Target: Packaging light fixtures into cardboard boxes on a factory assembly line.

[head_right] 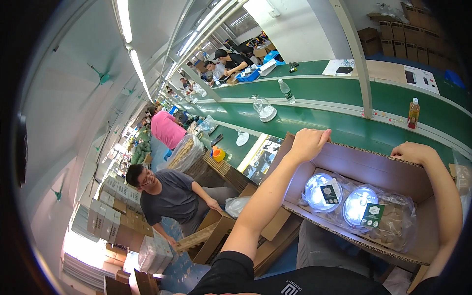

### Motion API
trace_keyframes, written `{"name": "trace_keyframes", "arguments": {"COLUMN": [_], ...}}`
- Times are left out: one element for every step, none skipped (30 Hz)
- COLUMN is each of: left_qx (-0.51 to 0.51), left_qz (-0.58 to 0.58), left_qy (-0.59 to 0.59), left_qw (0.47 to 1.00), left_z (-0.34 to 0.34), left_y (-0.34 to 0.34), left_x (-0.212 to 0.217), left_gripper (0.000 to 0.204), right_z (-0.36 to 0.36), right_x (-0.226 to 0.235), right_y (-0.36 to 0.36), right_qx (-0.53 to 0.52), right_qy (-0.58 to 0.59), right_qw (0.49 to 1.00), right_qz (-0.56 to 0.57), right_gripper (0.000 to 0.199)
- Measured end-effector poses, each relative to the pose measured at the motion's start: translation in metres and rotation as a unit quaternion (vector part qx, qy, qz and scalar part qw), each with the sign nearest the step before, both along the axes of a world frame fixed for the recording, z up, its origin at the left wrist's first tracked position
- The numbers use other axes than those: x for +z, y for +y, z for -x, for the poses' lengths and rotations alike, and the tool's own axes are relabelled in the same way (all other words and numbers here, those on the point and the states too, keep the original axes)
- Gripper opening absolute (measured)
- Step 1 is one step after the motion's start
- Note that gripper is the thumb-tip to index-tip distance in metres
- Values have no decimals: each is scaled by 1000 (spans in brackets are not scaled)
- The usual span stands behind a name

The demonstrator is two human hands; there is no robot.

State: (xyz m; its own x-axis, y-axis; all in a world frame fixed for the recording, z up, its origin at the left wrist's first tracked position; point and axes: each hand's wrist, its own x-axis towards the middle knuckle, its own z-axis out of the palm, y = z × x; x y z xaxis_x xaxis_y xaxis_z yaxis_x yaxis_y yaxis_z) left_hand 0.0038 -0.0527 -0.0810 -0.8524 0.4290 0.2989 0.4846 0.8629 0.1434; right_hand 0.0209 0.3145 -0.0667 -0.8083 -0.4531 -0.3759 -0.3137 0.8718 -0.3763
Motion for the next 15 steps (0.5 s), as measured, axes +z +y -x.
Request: {"name": "trace_keyframes", "arguments": {"left_qx": [0,1,1,0,-3,-5,-5,-5,-4,-4,-4,-5,-5,-4,-4], "left_qz": [0,-2,-4,-4,-6,-8,-8,-8,-8,-8,-13,-18,-18,-12,-6], "left_qy": [0,0,0,0,1,3,3,2,2,3,0,-2,-1,2,3], "left_qw": [1000,1000,1000,1000,1000,1000,1000,1000,1000,1000,1000,1000,1000,1000,1000], "left_z": [0,0,0,0,-1,-1,-1,-1,-1,-1,-1,-1,-1,0,0], "left_y": [-1,-1,-1,0,0,0,1,1,1,1,0,0,0,0,0], "left_x": [0,0,1,1,1,2,2,2,2,2,2,2,2,2,2], "left_gripper": [56,56,56,56,56,56,56,56,55,55,55,55,55,55,55], "right_z": [0,0,0,1,4,5,6,7,7,6,4,2,2,3,4], "right_x": [1,2,2,0,-4,-7,-9,-10,-9,-7,-4,-1,-1,-2,-3], "right_y": [-1,-2,-2,-1,1,3,4,5,4,3,1,-1,-1,0,1], "right_qx": [0,0,-1,-2,3,9,8,12,17,17,11,5,5,5,4], "right_qy": [0,1,0,0,0,1,1,3,7,7,3,0,1,0,-2], "right_qw": [1000,1000,1000,1000,1000,1000,1000,1000,1000,1000,1000,1000,1000,1000,1000], "right_qz": [0,-3,-6,-6,-9,-13,-13,-10,-8,-8,-5,-1,-1,-1,-1], "right_gripper": [43,43,43,43,44,45,45,45,45,45,44,43,43,43,43]}}
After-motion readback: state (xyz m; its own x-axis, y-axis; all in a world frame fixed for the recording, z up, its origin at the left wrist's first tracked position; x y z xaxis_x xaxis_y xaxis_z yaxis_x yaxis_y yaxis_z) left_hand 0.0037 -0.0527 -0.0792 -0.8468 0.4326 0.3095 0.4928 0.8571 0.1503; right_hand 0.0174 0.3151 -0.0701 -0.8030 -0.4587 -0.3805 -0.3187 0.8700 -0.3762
